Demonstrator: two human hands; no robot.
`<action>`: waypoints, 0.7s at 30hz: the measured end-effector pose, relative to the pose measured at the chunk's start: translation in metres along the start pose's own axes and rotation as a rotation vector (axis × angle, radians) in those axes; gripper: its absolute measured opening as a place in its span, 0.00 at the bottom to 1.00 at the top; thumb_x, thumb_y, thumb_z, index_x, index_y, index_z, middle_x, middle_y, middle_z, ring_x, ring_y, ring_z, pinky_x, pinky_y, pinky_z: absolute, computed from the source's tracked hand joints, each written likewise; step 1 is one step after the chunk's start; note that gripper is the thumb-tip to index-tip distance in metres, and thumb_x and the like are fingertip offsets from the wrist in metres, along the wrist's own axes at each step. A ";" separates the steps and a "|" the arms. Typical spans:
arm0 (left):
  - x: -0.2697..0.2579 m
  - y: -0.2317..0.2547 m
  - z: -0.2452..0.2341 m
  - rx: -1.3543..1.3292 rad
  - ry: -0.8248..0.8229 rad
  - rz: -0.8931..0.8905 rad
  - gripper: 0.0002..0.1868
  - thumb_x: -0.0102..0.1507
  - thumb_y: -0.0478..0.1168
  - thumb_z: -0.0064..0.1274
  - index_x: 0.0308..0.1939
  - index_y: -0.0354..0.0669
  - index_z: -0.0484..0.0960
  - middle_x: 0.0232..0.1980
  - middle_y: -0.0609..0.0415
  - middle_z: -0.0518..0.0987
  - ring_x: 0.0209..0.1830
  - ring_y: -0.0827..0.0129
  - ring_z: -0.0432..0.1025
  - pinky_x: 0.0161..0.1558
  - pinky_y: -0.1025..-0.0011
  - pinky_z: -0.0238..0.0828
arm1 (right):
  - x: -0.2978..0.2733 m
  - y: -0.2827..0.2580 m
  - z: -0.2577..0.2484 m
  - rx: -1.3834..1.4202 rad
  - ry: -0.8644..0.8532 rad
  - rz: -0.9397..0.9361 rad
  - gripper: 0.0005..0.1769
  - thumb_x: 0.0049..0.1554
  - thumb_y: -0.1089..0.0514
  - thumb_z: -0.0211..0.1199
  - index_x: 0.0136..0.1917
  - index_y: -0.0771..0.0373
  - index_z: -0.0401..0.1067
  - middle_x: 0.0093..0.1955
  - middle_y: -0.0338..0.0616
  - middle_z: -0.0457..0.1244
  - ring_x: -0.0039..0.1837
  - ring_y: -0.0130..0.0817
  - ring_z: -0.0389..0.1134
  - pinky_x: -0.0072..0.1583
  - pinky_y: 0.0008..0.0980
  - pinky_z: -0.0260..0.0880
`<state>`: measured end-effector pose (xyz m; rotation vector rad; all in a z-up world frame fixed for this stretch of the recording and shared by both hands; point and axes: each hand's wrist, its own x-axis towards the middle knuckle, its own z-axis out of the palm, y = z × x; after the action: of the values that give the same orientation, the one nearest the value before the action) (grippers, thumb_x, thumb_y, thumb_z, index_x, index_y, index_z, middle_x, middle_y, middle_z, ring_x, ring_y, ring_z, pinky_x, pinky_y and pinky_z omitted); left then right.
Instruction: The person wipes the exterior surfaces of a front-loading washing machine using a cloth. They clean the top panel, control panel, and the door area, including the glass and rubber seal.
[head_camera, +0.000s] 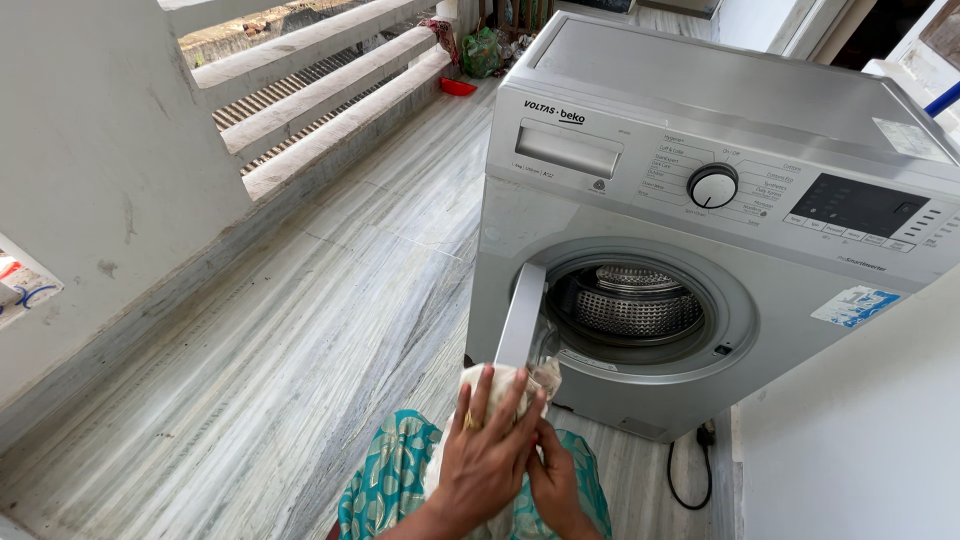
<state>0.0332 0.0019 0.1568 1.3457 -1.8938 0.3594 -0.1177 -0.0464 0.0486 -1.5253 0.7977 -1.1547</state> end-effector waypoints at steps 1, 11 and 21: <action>0.019 -0.007 0.000 -0.031 -0.059 -0.013 0.24 0.69 0.47 0.44 0.70 0.49 0.73 0.81 0.48 0.56 0.82 0.41 0.41 0.77 0.45 0.34 | 0.010 -0.013 -0.005 -0.079 0.027 -0.011 0.24 0.63 0.66 0.52 0.72 0.68 0.64 0.64 0.54 0.68 0.66 0.44 0.70 0.66 0.37 0.69; 0.211 -0.067 0.067 -0.066 -0.793 -0.338 0.40 0.67 0.56 0.40 0.80 0.54 0.45 0.82 0.41 0.43 0.81 0.37 0.36 0.77 0.53 0.40 | -0.013 -0.163 0.019 0.397 -0.394 -0.393 0.10 0.70 0.61 0.58 0.61 0.68 0.74 0.56 0.52 0.69 0.62 0.42 0.72 0.68 0.44 0.76; 0.154 -0.046 0.035 -0.066 -0.432 -0.125 0.38 0.64 0.55 0.49 0.73 0.36 0.63 0.78 0.37 0.56 0.79 0.38 0.46 0.75 0.53 0.46 | -0.034 -0.099 -0.005 -0.058 0.041 -0.362 0.14 0.71 0.55 0.53 0.59 0.66 0.74 0.58 0.51 0.69 0.64 0.42 0.71 0.69 0.44 0.73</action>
<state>0.0372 -0.1428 0.2357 1.5821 -2.1287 -0.0653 -0.1402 0.0089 0.1347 -1.7468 0.5994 -1.4402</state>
